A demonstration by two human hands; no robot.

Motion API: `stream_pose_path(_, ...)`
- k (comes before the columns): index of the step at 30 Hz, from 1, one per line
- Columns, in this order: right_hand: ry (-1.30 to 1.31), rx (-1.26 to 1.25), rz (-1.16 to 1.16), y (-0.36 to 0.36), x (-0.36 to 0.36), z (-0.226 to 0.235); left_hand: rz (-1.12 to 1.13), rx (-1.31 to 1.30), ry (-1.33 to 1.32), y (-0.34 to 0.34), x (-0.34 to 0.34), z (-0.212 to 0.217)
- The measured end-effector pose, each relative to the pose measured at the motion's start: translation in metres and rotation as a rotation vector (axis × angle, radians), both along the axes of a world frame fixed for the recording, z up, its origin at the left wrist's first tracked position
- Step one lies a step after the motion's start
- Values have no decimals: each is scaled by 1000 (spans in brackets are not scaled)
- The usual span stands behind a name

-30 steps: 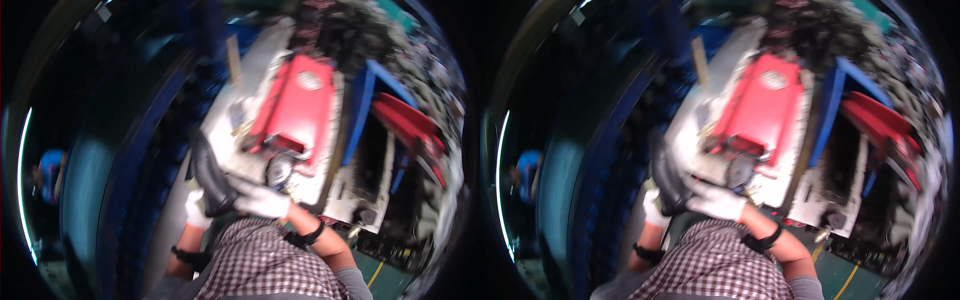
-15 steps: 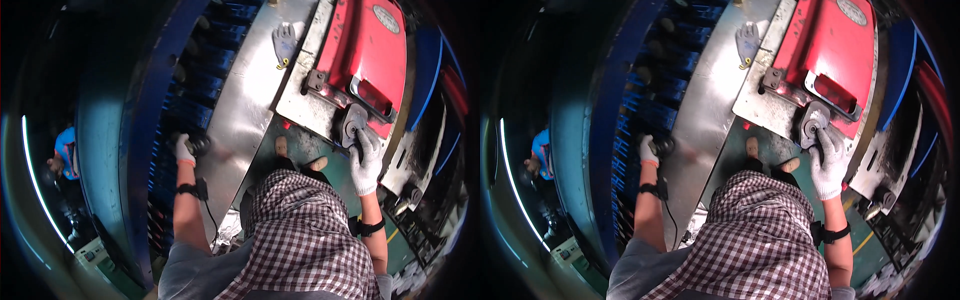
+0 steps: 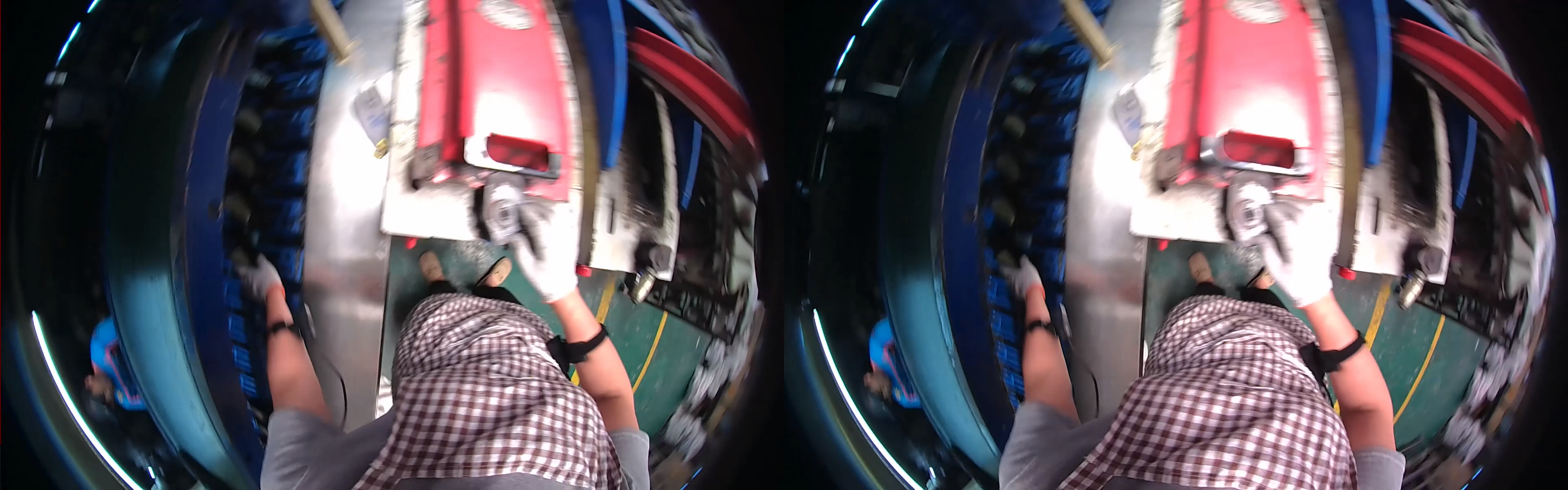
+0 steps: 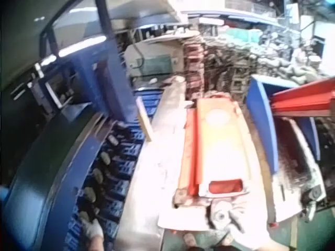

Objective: Operator places shoes into a heat-press or bonding machine, closes the lid to apply pressure/heat, and then removes them once the cycle is complete.

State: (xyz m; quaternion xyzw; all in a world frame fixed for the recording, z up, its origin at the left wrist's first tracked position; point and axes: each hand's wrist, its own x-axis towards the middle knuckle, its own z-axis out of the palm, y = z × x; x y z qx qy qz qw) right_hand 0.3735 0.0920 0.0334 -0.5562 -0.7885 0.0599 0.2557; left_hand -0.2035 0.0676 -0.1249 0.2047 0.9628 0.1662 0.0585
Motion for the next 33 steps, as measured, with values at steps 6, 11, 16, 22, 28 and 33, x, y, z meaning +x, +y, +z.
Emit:
stream_pose_path(6, 227, -220, -55, -10, 7, 3, -962, 636, 42, 42, 229, 96)
stream_pose_path(11, 287, -358, -29, -12, 15, -2, -1628, 841, -101, 111, 382, 186)
stream_pose_path(16, 215, -252, 28, -8, 18, -13, -1781, 55, 82, 140, 457, 221)
stream_pose_path(22, 329, -497, 138, -22, 67, -8, -1781, -234, -15, 156, 461, 229)
stream_pose_path(28, 141, 97, -728, -68, 190, 21, -1704, -257, -28, 158, 464, 224)
stream_pose_path(33, -19, 208, -977, -122, 238, 3, -1698, -179, -18, 161, 460, 210)
